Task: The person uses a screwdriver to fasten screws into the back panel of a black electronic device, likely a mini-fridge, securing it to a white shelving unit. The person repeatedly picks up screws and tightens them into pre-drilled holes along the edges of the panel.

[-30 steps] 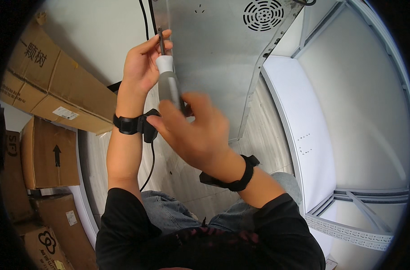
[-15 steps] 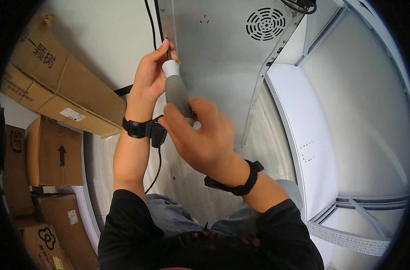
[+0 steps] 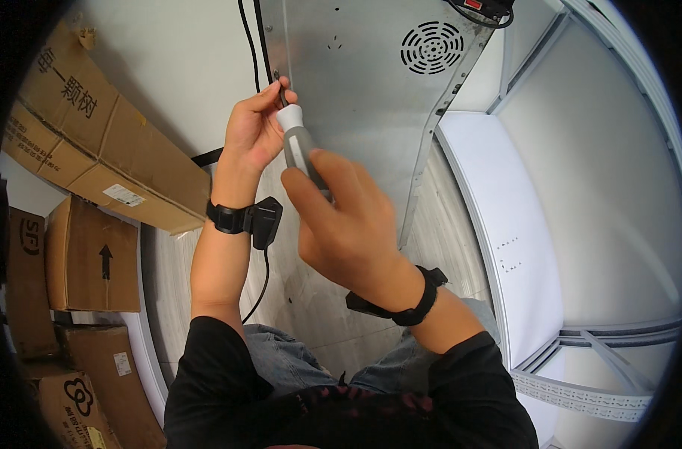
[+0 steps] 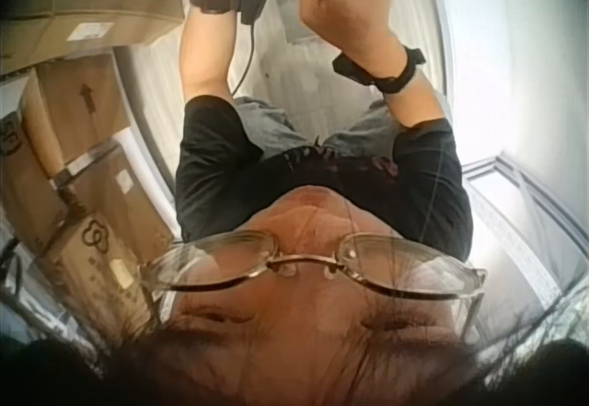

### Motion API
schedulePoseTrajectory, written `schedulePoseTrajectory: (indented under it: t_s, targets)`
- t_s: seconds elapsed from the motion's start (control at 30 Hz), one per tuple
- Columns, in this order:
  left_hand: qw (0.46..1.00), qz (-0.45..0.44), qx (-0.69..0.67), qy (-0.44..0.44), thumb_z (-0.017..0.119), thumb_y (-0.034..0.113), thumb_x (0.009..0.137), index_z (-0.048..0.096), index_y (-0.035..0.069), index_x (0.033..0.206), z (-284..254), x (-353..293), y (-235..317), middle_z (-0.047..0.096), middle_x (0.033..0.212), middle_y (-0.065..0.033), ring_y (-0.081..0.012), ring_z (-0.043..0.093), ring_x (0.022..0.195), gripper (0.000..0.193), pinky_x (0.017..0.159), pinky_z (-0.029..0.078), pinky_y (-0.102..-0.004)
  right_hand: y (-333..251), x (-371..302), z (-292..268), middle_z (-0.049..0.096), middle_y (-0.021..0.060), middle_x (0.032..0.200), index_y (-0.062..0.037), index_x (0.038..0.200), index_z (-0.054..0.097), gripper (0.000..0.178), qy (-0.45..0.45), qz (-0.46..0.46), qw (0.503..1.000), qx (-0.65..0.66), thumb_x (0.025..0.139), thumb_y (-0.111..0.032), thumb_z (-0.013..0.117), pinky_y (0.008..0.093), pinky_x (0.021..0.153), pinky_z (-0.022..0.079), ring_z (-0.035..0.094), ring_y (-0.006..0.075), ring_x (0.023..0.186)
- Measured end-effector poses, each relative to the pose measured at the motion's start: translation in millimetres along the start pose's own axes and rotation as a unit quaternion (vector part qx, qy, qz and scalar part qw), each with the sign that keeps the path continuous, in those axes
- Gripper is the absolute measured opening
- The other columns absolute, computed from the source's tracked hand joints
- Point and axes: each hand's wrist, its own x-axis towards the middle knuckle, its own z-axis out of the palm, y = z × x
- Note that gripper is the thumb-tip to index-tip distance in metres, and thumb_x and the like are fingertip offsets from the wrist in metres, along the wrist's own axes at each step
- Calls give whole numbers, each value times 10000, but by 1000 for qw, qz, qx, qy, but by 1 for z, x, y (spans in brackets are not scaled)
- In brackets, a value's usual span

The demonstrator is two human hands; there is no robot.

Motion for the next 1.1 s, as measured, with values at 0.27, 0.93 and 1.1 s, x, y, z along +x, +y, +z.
schedulePoseTrajectory:
  t_s: [0.27, 0.93, 1.1]
  targets:
    - [999, -10, 30, -27, 437, 143, 951, 538, 10, 1013, 4, -3, 2, 636, 879, -123, -200, 621, 668, 179, 521, 499, -273, -3, 17, -22, 506, 95, 905, -49, 990, 586, 398, -92, 81, 991, 46, 624, 29, 721, 269, 481, 443, 553, 176, 568]
    - [997, -12, 52, 52, 521, 141, 920, 568, 7, 942, 9, 2, 8, 626, 854, -123, -165, 615, 711, 143, 622, 527, -245, -8, 22, -15, 449, 64, 850, -70, 985, 568, 249, -24, 54, 998, 27, 758, -122, 657, 296, 424, 387, 509, 186, 571]
    - [989, -12, 106, 102, 549, 172, 910, 581, 19, 921, 11, 0, 7, 630, 811, -105, -147, 599, 642, 157, 529, 501, -248, -5, 11, -3, 428, 65, 841, -70, 1012, 575, 258, -26, -2, 999, 31, 765, -104, 642, 293, 416, 382, 501, 177, 548]
